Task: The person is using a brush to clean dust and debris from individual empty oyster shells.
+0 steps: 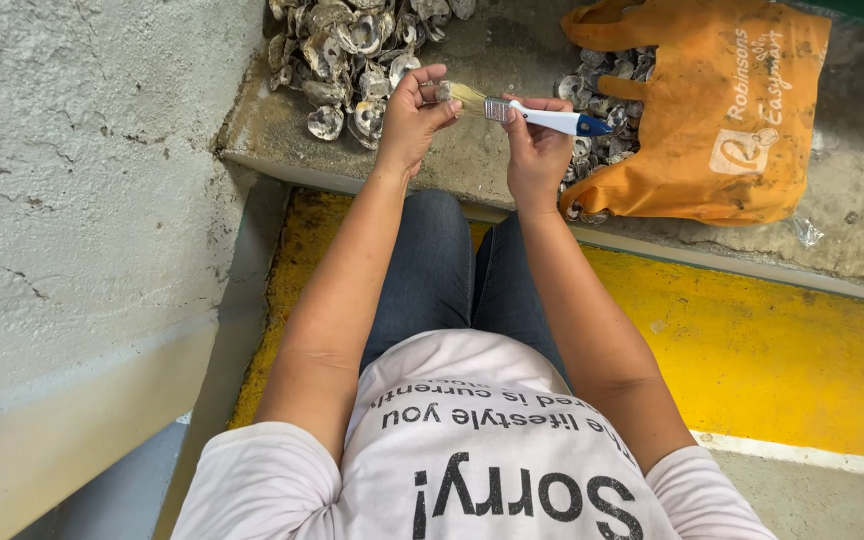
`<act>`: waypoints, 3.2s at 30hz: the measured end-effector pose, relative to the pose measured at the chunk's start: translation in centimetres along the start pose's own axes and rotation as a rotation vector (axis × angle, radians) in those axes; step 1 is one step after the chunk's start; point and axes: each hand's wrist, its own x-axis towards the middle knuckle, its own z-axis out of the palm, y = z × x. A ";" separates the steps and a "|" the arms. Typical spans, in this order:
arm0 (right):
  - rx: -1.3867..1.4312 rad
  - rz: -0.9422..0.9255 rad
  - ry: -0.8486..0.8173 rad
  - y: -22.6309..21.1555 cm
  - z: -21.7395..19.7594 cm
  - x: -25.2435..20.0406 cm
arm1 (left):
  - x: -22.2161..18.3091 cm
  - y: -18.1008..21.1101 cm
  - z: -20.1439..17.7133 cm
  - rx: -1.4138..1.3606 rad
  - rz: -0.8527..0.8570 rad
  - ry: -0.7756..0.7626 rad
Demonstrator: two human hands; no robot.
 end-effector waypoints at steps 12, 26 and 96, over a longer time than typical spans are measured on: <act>-0.058 -0.037 0.062 -1.0 0.6 1.4 | 0.6 -1.1 0.6 0.277 0.272 0.116; 0.047 0.042 0.072 1.6 0.3 0.7 | 0.9 -2.2 -0.1 0.553 0.183 0.125; -0.525 -0.415 -0.101 -5.9 3.1 -0.5 | 1.5 -1.4 1.3 -0.372 -0.144 0.038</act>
